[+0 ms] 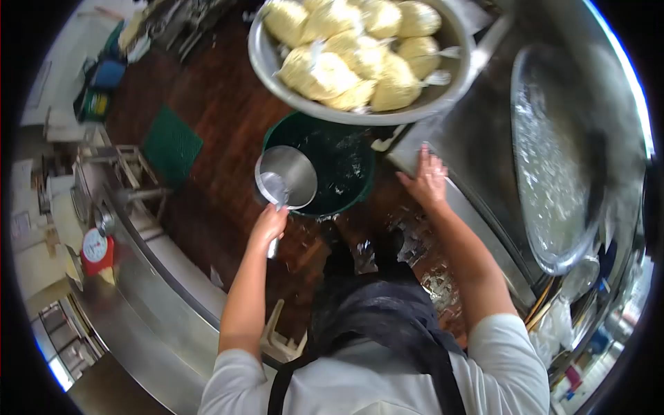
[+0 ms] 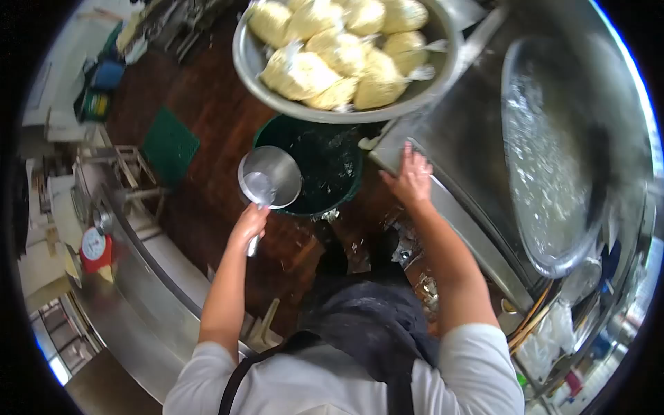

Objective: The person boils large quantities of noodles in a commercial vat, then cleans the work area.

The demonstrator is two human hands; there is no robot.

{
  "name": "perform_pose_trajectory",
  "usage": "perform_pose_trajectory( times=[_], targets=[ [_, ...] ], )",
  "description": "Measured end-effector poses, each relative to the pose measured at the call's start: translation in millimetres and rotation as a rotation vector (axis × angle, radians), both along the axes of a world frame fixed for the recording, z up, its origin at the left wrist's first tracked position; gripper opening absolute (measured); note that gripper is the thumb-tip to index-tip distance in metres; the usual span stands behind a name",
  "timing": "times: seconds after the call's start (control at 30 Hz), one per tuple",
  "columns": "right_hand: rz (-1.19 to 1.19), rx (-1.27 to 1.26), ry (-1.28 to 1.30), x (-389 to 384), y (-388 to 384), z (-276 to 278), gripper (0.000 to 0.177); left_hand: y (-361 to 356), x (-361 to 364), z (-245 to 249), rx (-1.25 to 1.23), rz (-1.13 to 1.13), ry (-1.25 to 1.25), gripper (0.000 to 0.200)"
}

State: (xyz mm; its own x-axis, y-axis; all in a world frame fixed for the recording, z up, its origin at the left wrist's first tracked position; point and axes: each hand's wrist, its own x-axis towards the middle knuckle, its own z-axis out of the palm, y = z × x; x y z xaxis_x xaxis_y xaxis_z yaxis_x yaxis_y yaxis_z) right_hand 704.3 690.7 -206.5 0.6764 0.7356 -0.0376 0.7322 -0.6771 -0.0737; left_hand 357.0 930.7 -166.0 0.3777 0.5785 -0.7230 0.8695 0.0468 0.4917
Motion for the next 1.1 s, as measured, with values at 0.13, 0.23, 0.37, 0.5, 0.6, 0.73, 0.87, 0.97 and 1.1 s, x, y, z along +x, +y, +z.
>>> perform_pose_trajectory(
  times=[0.13, 0.23, 0.37, 0.5, 0.6, 0.73, 0.87, 0.97, 1.1],
  targets=[
    [-0.026, -0.031, 0.045, 0, 19, -2, 0.101, 46, 32, -198, -0.058, -0.171, 0.191, 0.042],
    [-0.049, -0.064, 0.014, 0, 24, -10, 0.102, 49, 50, -351, 0.149, -0.113, 0.336, 0.046],
    [-0.123, -0.147, 0.013, 1, 20, -22, 0.105, 59, 94, -436, 0.117, 0.042, 0.417, 0.051],
    [-0.069, -0.163, -0.033, 4, -7, -38, 0.109, 63, 119, -502, 0.127, -0.007, 0.422, 0.05],
    [-0.045, -0.216, 0.021, 10, -37, -44, 0.088, 62, 124, -543, 0.138, -0.077, 0.398, 0.05],
    [0.184, -0.126, -0.057, 15, -27, -44, 0.061, 66, 131, -579, 0.139, -0.152, 0.371, 0.049],
    [0.163, -0.172, -0.043, 14, -29, -43, 0.069, 75, 129, -589, 0.154, -0.259, 0.314, 0.048],
    [0.104, -0.157, -0.028, 13, -30, -46, 0.086, 85, 126, -581, 0.173, -0.361, 0.234, 0.048],
    [-0.049, -0.099, 0.016, 8, 6, -33, 0.107, 82, 105, -557, 0.187, -0.518, 0.081, 0.047]
  ],
)
